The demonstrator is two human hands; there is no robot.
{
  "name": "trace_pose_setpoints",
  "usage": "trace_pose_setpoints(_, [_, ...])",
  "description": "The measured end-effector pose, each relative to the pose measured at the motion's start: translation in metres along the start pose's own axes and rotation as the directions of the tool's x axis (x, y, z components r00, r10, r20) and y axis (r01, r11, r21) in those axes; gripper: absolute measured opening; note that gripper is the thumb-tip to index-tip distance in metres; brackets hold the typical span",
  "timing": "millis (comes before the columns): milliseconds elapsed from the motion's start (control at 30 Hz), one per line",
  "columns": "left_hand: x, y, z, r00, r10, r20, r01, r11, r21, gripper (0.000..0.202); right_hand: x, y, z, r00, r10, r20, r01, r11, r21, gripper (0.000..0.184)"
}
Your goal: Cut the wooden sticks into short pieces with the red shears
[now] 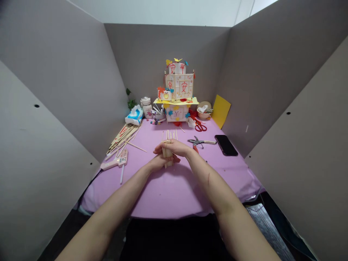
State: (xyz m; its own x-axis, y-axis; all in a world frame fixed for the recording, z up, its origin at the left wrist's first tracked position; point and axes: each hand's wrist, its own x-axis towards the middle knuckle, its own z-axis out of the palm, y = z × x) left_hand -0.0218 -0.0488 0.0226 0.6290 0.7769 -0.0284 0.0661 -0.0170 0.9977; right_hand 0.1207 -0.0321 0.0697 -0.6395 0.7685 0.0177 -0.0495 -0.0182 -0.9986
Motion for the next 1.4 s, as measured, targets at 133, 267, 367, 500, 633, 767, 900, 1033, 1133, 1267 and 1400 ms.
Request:
trace_pose_setpoints(133, [-0.007,0.0,0.01,0.993,-0.074,0.089,0.092,0.969,-0.228,0.023,-0.003,0.001,-0.005,0.997,0.021,0.08,-0.037,0.978,0.206,0.042])
trace_pose_setpoints(267, [-0.023,-0.001,0.022,0.984,-0.121,0.132,0.164,0.905,-0.393,0.027,-0.014,0.005,0.003,0.993,0.108,0.057,-0.12,0.946,0.3,0.036])
trace_pose_setpoints(367, [-0.035,-0.001,0.031,0.987,-0.101,0.127,0.146,0.893,-0.426,0.027,-0.022,0.008,0.013,0.986,0.164,0.015,-0.159,0.93,0.332,0.033])
trace_pose_setpoints(500, [-0.047,0.003,0.043,0.986,-0.108,0.129,0.155,0.877,-0.454,0.027,-0.029,0.01,0.02,0.978,0.207,0.023,-0.201,0.906,0.373,0.032])
trace_pose_setpoints(633, [-0.054,0.005,0.052,0.975,-0.194,0.112,0.224,0.838,-0.498,0.034,-0.031,0.01,0.021,0.965,0.253,0.063,-0.257,0.885,0.388,0.031])
trace_pose_setpoints(767, [-0.057,0.001,0.053,0.964,-0.2,0.175,0.265,0.755,-0.6,0.038,-0.031,0.015,0.021,0.95,0.302,0.076,-0.305,0.854,0.42,0.032])
trace_pose_setpoints(900, [-0.057,-0.001,0.05,0.951,-0.208,0.229,0.308,0.701,-0.643,0.036,-0.029,0.023,0.02,0.94,0.332,0.08,-0.328,0.814,0.479,0.035])
trace_pose_setpoints(1033, [-0.054,-0.002,0.048,0.946,-0.204,0.252,0.322,0.675,-0.664,0.034,-0.03,0.025,0.02,0.939,0.334,0.075,-0.324,0.793,0.516,0.026])
trace_pose_setpoints(1133, [-0.053,-0.004,0.048,0.945,-0.204,0.258,0.327,0.659,-0.678,0.03,-0.032,0.025,0.021,0.941,0.331,0.065,-0.316,0.797,0.515,0.022])
trace_pose_setpoints(1267, [-0.054,-0.006,0.05,0.942,-0.198,0.273,0.334,0.657,-0.676,0.027,-0.032,0.029,0.019,0.949,0.304,0.084,-0.304,0.81,0.502,0.02])
trace_pose_setpoints(1400, [-0.043,-0.001,0.041,0.955,-0.157,0.25,0.279,0.755,-0.593,0.031,-0.028,0.022,0.011,0.974,0.199,0.106,-0.226,0.873,0.433,0.032])
